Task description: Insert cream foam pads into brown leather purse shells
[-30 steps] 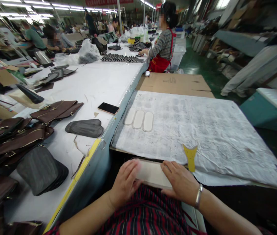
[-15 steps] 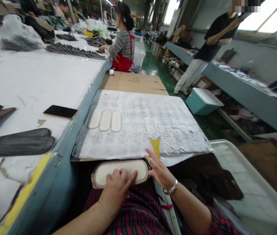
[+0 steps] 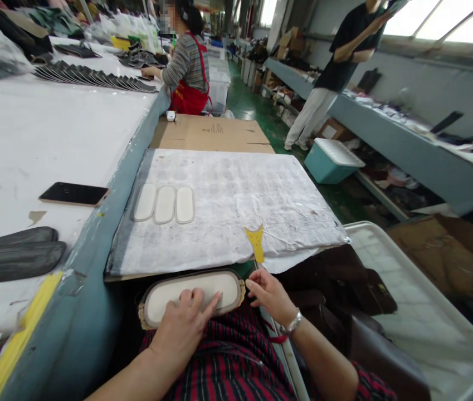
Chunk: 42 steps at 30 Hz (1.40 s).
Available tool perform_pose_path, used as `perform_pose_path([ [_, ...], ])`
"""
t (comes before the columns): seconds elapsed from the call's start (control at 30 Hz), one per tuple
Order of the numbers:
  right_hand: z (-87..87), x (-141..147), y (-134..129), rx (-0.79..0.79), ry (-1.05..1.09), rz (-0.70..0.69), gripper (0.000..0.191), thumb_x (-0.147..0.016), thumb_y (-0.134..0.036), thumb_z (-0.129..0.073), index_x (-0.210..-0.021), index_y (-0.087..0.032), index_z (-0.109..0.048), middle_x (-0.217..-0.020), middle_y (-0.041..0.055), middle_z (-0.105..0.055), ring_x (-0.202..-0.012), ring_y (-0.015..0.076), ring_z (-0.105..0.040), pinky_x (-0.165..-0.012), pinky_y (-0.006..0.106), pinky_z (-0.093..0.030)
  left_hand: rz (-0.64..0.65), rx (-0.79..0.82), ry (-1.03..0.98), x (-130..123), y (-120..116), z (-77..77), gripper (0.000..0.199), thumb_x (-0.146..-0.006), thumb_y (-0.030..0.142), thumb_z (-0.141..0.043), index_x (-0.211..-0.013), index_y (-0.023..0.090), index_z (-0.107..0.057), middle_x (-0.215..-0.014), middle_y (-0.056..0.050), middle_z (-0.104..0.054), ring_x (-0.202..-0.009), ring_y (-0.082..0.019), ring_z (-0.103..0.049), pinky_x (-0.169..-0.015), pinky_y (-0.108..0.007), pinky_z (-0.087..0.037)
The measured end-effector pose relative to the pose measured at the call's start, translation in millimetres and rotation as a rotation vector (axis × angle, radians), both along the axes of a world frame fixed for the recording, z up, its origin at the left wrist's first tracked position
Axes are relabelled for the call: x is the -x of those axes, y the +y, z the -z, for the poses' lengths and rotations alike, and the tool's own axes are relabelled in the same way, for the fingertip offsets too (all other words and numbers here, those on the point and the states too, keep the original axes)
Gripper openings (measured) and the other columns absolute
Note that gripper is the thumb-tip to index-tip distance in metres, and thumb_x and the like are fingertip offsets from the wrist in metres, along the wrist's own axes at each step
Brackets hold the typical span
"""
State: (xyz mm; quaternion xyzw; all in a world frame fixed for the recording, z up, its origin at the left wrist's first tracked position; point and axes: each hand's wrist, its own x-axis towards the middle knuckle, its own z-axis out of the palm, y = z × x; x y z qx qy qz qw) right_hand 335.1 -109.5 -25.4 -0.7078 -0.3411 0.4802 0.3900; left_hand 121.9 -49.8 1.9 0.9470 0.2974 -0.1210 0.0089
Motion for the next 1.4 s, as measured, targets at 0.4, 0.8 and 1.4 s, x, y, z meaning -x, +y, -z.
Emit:
perform_pose_path([
  [0.4,10.0,-13,32,0.11,0.192,-0.13,0.021,-0.075,-0.039,-0.056,-0.073,-0.019,-0.05,-0.062,-0.0023,-0.056,-0.054,0.0121,-0.057,-0.047,0.024,-0.048,0.097,-0.021,0.023,-4,12,-5.2,0.06,-0.078,0.027,-0.053,-0.133,0.034,-0.029,-0.099,-0.009,-0.049,-0.086,-0.026,-0.044,-0.072,-0.042,-0.036],
  [0.8,55.0,-7,12,0.078,0.915,-0.004,0.036,-0.065,-0.042,-0.07,-0.072,-0.018,-0.043,-0.056,-0.007,-0.047,-0.043,0.0049,-0.042,-0.042,0.018,-0.036,0.075,0.034,0.049,-4,15,-1.0,0.085,-0.063,0.047,-0.068,-0.135,0.037,-0.022,-0.106,-0.01,-0.048,-0.091,-0.029,-0.042,-0.068,-0.041,-0.036],
  [1.4,61.2,-3,19,-0.018,0.659,-0.099,0.037,-0.068,-0.042,-0.067,-0.073,-0.02,-0.038,-0.052,-0.0087,-0.05,-0.038,0.006,-0.044,-0.037,0.017,-0.031,0.087,0.117,0.058,-8,17,-1.5,0.095,-0.057,0.051,-0.07,-0.136,0.034,-0.02,-0.11,-0.013,-0.045,-0.094,-0.031,-0.042,-0.076,-0.048,-0.034],
])
